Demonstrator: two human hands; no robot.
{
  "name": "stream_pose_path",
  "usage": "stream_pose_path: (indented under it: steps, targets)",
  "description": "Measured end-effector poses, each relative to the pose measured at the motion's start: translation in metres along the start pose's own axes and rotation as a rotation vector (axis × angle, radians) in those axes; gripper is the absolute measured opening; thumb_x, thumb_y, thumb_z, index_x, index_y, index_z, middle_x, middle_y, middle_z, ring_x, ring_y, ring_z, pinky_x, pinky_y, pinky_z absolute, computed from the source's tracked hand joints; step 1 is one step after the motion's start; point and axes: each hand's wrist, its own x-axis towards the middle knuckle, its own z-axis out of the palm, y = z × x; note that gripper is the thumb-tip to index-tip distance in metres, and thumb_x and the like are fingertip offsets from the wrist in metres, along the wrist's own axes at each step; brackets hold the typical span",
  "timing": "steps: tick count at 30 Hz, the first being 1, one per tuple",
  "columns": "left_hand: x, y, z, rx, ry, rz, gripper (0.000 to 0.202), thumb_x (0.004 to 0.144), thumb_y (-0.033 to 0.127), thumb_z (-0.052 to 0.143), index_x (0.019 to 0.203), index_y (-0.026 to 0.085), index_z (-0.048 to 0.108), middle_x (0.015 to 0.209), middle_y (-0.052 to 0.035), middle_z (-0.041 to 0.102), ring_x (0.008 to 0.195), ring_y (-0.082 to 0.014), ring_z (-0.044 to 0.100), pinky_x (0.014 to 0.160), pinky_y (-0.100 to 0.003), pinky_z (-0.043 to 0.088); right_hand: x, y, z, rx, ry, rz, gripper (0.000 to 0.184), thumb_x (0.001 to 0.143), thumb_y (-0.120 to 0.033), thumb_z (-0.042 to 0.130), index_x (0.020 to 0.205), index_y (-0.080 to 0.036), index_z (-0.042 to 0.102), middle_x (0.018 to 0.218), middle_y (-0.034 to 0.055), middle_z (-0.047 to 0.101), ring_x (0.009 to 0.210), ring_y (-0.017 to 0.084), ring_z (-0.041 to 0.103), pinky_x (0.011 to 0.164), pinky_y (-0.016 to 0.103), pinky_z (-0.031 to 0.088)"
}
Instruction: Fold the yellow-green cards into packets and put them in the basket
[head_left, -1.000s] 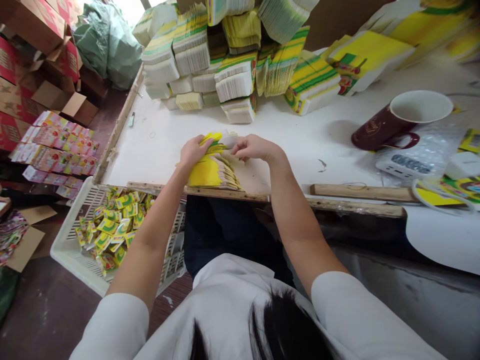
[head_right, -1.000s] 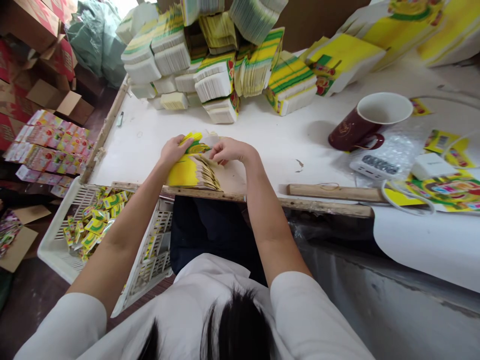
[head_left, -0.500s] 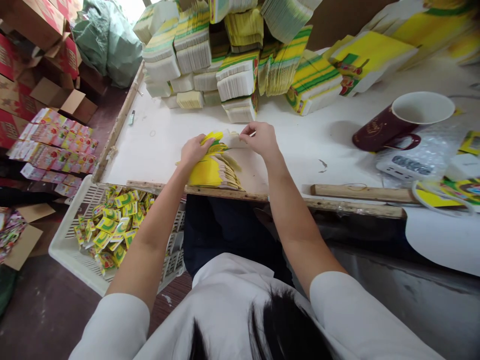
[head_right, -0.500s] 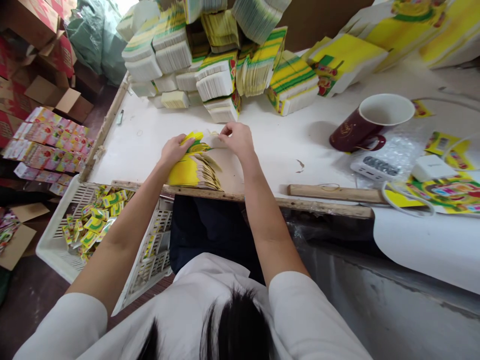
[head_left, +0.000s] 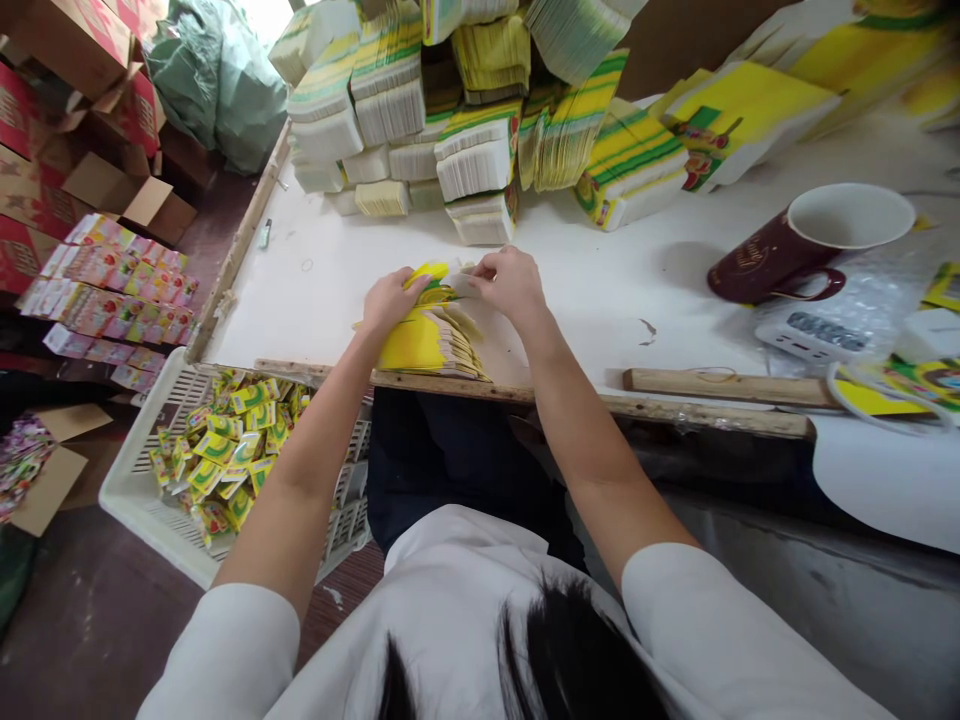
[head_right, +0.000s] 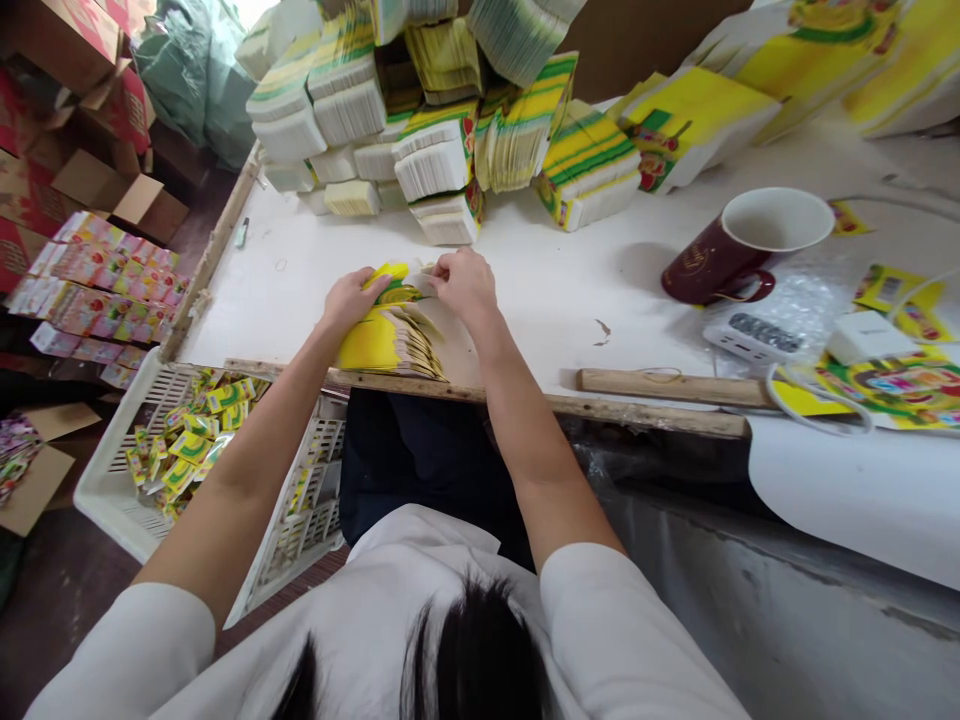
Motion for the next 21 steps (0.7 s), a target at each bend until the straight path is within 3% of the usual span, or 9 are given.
stream_pose_path:
  steps: [8, 21]
  targets:
    - [-0.001, 0.003, -0.001, 0.003, 0.0, -0.006, 0.04, 0.095, 0.056, 0.044, 0.09, 0.023, 0.066, 0.097, -0.0072, 0.074, 0.089, -0.0228, 0.062, 0.07, -0.031, 0.037, -0.007, -0.015, 0.004, -0.132, 0.003, -0.019, 0.016, 0.084, -0.026, 0.057, 0.081, -0.02, 0.072, 0.092, 0.0095, 0.071, 0.086, 0.026, 0.061, 0.078, 0.039, 0.047]
    - [-0.002, -0.003, -0.001, -0.001, -0.019, 0.108, 0.04, 0.096, 0.055, 0.043, 0.083, 0.024, 0.064, 0.085, -0.004, 0.071, 0.079, -0.0201, 0.058, 0.068, -0.03, 0.035, 0.001, -0.028, 0.028, -0.093, 0.078, 0.164, 0.022, 0.087, -0.023, 0.054, 0.089, -0.014, 0.074, 0.091, 0.0174, 0.073, 0.092, 0.031, 0.065, 0.086, 0.043, 0.048]
